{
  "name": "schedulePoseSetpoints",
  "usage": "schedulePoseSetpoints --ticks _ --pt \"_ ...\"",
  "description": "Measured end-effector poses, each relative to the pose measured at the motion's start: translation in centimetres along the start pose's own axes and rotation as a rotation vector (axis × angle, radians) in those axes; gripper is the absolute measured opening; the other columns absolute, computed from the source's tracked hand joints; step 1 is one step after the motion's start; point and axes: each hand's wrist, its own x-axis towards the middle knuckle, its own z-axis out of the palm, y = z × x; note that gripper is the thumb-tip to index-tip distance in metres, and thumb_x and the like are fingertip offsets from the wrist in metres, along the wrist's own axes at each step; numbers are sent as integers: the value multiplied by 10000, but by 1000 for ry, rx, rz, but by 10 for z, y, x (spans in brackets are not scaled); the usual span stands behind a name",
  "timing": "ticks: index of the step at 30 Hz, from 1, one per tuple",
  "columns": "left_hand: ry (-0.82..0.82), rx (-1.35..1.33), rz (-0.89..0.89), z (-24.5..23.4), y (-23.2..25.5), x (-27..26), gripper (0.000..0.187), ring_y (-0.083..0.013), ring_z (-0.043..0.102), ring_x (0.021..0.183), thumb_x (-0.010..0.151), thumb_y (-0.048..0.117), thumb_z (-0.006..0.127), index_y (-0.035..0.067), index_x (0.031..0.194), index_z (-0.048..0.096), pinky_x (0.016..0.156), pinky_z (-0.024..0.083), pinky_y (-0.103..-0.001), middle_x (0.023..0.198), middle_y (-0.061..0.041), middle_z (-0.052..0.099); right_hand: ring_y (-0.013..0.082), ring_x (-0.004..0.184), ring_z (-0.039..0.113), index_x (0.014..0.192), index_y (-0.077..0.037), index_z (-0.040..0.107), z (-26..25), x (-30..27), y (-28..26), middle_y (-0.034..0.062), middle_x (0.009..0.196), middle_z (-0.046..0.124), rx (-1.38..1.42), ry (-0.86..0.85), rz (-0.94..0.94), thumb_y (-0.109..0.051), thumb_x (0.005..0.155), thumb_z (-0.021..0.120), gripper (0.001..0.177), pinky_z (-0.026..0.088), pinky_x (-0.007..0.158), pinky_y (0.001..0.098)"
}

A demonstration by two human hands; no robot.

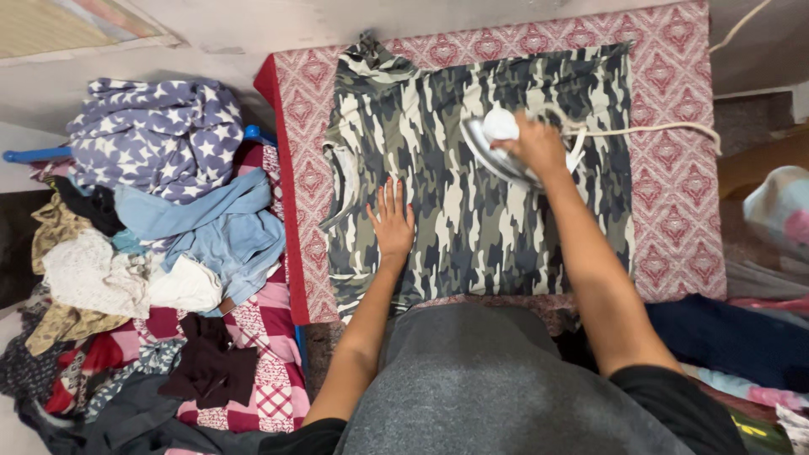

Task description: The person irons a camouflage-patterned garment on a patterned ironing board. They repeatedly smooth the fabric with their hands and move a white electric iron across the surface to remove wrinkles. The person adjusts the garment's position multiple times to ensure even coverage.

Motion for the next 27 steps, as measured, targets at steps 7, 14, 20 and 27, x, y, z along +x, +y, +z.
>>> schedulePoseSetpoints --ticks 7,14,20,27 --pt "9 -19 35 7 -8 -2 631 -245 203 1565 1059 374 444 215 1639 252 1239 111 -599 1710 -10 195 413 808 742 1127 -15 644 8 24 1 251 883 739 89 114 6 -627 844 795 691 590 681 507" --pt "16 -6 40 5 -8 -3 638 -244 205 1570 1057 378 446 222 1643 249 1252 120 -591 1713 -5 202 403 692 736 1197 -39 675 -3 -73 -27 249 773 733 111 -33 -2 -622 796 805 719 591 601 506" --pt "21 -32 34 5 0 -6 628 -248 198 1579 1065 338 414 185 1649 239 1248 116 -595 1719 -14 194 334 722 754 1169 -40 671 2 -180 -53 198 881 760 160 -72 -107 -509 792 785 612 617 672 466" --pt "-98 -14 187 20 54 -30 608 -229 198 1570 1089 403 392 187 1637 240 1239 111 -609 1721 -22 179 305 646 750 1062 -2 660 10 -206 -48 193 849 761 54 -73 -46 -531 876 760 570 621 595 434"
